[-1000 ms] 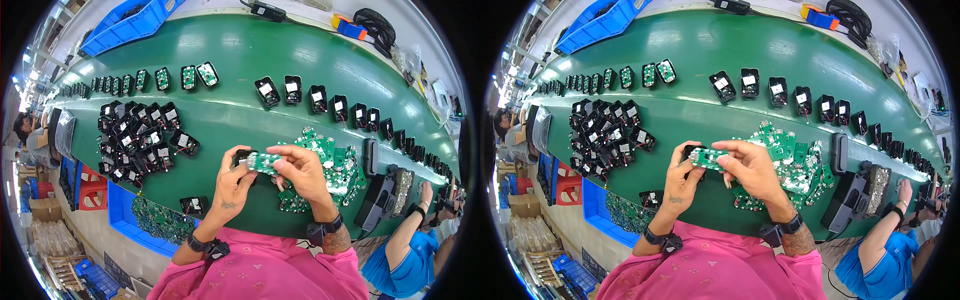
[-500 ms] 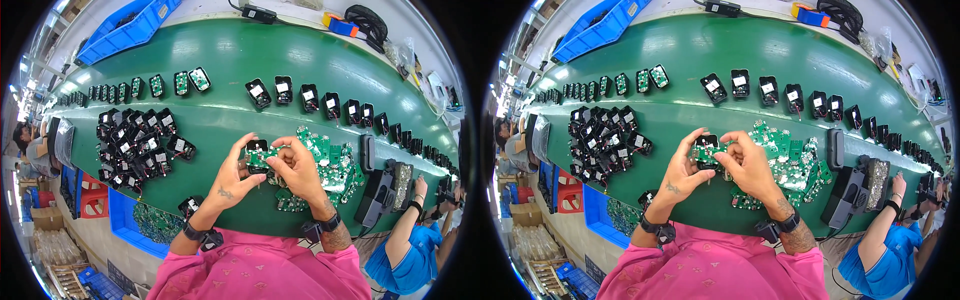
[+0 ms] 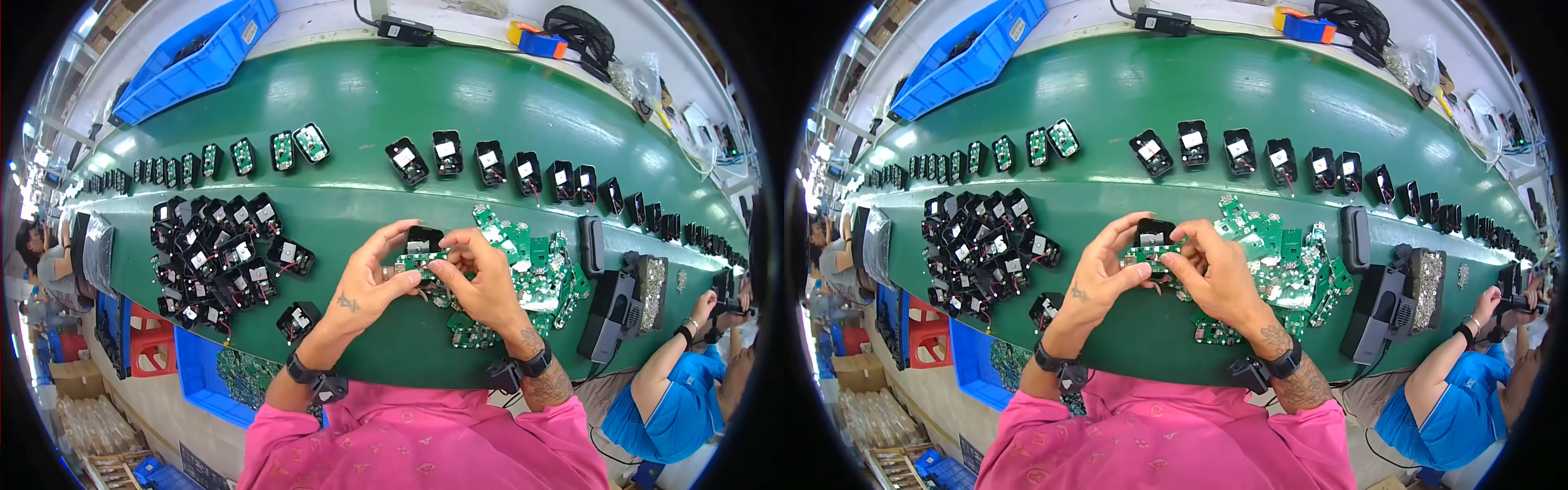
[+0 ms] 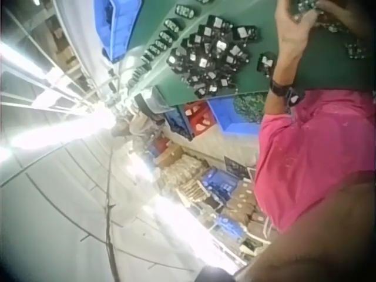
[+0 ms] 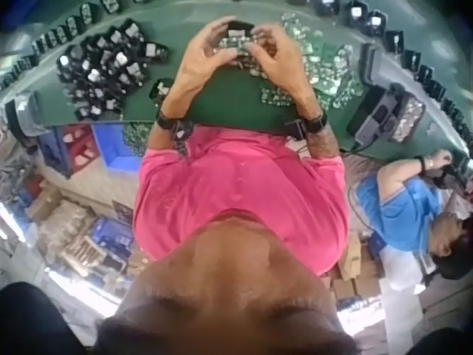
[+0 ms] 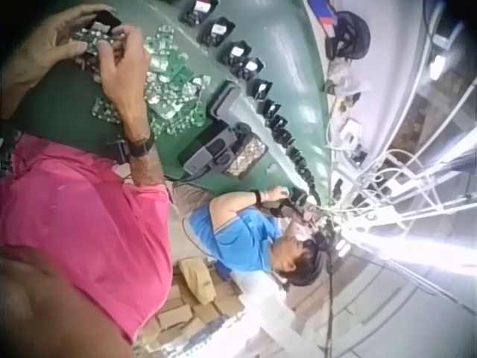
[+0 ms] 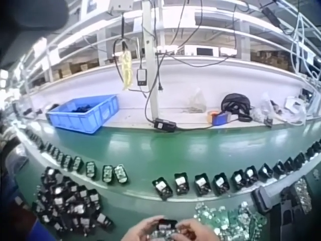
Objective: The person assembles electronic devices by hand, picking up a black plastic housing and a green circuit board, fitting the board into the housing, and pressing them together. The person then places the assembled unit onto the green workbench and repeats the process.
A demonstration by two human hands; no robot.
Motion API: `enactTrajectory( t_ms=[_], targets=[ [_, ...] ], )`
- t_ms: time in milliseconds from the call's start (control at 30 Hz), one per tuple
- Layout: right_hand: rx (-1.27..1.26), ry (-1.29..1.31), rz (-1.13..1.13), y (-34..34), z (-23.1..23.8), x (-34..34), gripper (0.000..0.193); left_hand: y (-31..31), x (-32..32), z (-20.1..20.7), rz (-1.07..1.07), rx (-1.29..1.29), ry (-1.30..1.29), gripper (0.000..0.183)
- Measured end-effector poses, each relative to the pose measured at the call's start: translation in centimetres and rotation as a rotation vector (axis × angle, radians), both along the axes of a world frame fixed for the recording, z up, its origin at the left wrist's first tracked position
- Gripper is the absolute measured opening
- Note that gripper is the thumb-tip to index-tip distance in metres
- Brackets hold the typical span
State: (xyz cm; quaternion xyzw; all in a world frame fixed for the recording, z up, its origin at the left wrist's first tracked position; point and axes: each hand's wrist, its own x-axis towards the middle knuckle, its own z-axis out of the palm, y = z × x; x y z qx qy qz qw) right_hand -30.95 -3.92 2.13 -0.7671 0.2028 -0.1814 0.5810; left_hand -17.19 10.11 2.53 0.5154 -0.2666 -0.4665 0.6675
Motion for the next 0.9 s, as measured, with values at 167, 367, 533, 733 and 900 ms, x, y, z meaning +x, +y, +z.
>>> enactTrajectory(
  t_ms=[167, 367, 533, 733, 900],
  targets=[
    [-0.235, -0.096, -0.005, -0.3, 0.0, -0.3, 0.017, 0.5, -1.6, -0.2, 0.101, 0.084, 0.09, 0.059],
    [-0.146, -0.153, 0.091, 0.0, -0.2, -0.1, 0.009, 0.3, -3.5, -0.2, 0.128, 0.08, 0.154, 0.057],
    [-0.238, -0.145, 0.092, 0.2, 0.3, -0.3, 0.008, 0.0, -4.8, -0.1, 0.22, 0.035, 0.23, 0.057],
    [-0.341, -0.205, 0.046, 0.6, 0.2, -0.7, 0.008, -0.2, -5.7, 0.5, 0.287, -0.007, 0.22, 0.058],
    [-0.683, -0.216, -0.133, 1.6, 0.9, -0.7, 0.008, 0.2, -6.2, 0.5, 0.49, 0.024, -0.265, 0.058]
  ],
)
